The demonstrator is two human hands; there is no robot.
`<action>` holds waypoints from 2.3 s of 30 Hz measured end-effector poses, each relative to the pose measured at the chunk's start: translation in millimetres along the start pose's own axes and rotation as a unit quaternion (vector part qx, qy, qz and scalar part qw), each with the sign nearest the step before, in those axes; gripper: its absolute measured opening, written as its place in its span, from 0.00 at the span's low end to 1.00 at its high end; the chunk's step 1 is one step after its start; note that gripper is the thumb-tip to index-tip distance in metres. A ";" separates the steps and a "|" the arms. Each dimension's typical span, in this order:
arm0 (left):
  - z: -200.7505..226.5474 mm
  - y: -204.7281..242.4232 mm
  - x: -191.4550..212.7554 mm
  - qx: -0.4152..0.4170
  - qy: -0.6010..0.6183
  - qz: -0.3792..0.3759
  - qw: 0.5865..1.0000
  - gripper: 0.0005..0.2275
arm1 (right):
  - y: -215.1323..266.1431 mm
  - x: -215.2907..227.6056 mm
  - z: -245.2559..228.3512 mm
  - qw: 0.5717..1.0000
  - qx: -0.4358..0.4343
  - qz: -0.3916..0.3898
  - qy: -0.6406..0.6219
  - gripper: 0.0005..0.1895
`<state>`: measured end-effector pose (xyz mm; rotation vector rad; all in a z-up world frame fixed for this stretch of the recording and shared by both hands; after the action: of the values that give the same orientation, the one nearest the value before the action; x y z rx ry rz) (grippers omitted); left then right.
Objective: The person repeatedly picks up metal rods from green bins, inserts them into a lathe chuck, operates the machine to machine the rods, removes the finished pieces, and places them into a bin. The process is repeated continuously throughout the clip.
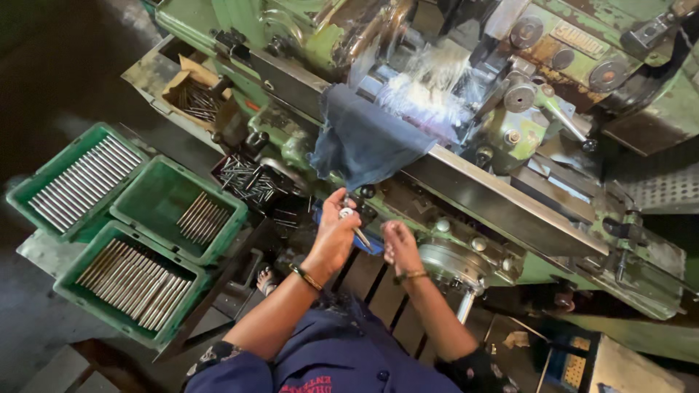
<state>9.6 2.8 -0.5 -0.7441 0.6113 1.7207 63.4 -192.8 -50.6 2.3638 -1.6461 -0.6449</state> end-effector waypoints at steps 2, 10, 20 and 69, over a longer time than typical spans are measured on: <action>20.7 13.5 -24.7 0.002 -0.052 -0.038 0.998 0.36 | 6.2 -25.1 -30.7 0.997 0.032 -0.037 -0.056 0.13; 66.8 26.2 -62.5 0.057 -0.143 -0.064 0.986 0.17 | 19.8 -87.3 -84.2 0.991 0.105 -0.023 -0.080 0.16; 71.6 2.5 -36.2 -0.076 -0.385 0.013 0.920 0.13 | 20.9 -114.6 -69.3 0.993 0.111 0.009 -0.040 0.17; 115.7 -53.9 292.5 0.175 -0.135 0.124 0.967 0.13 | -79.1 -231.5 -25.7 0.983 0.106 0.112 -0.102 0.14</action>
<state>-14.6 287.7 -142.2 -0.1842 0.8152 1.8332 75.0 48.2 -2.9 2.2611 -2.1298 -0.7211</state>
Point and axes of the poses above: each hand's wrist, its own y-axis away from the middle knuckle, its own x-axis out of the back of the hand, z = x × y, the point moved 1 cm from there along -y, towards the middle knuckle, and after that the axes turned 2 degrees about -z, right-handed, at the moved point
